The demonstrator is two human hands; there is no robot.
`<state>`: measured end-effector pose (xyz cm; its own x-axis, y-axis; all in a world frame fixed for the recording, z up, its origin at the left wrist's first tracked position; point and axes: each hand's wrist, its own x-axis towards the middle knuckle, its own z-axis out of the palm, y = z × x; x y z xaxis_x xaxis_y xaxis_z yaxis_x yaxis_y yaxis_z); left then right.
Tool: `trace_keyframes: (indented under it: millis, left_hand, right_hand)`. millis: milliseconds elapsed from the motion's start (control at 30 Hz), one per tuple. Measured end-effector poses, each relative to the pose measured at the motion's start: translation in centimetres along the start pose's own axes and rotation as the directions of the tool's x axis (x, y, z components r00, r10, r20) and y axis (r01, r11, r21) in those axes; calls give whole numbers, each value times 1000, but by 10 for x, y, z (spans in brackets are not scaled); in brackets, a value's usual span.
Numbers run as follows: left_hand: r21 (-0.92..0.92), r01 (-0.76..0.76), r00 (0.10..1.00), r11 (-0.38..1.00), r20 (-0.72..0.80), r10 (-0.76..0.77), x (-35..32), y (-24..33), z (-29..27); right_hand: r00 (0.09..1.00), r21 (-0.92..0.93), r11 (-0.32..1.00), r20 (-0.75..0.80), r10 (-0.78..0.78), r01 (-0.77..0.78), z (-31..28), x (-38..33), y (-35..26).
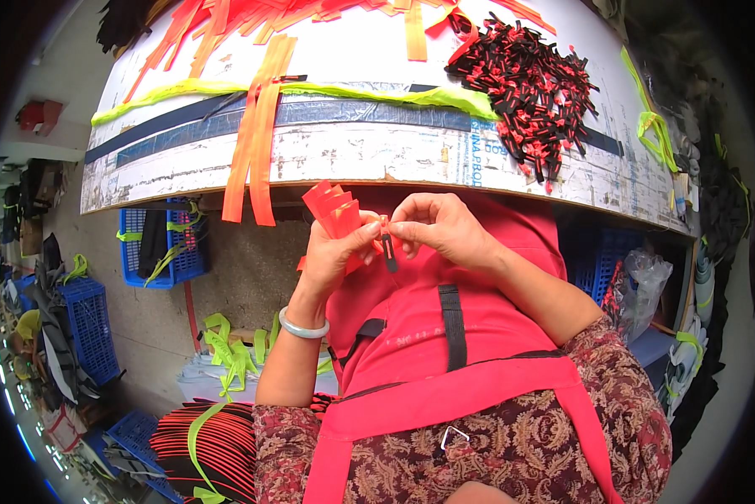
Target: Manually attach zipper sliders onto individual strips of zipper tape.
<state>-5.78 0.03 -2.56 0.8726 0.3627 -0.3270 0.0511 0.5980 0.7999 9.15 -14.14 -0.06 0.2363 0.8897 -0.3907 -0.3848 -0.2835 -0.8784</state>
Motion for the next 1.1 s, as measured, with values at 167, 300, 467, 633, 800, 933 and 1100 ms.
trace_keyframes:
  millis: [167,300,467,633,800,933,1100]
  left_hand:
    - [20,12,999,1000,35,-13,1,1,-2]
    - [23,24,999,999,30,-25,-1,0,0]
    - [1,17,1000,1000,-7,-17,-2,-2,3]
    - [2,-12,1000,1000,-3,12,-1,-2,3]
    - [31,-18,1000,999,-12,19,-1,-4,2]
    - [165,-3,999,986,33,-3,-3,-1,-1]
    - [237,-37,999,971,17,34,-6,-3,0]
  right_hand:
    - [999,14,999,-2,34,-34,-1,0,-2]
    - [999,24,1000,-45,11,-10,2,0,0]
    - [999,28,1000,-49,-3,4,2,1,1]
    - [999,14,1000,-46,-5,6,3,1,-1]
    - [996,9,1000,-83,-19,19,4,1,0]
    - [993,-20,999,-104,-51,49,3,2,7]
    - [979,-213,967,-119,-164,137,5,1,8]
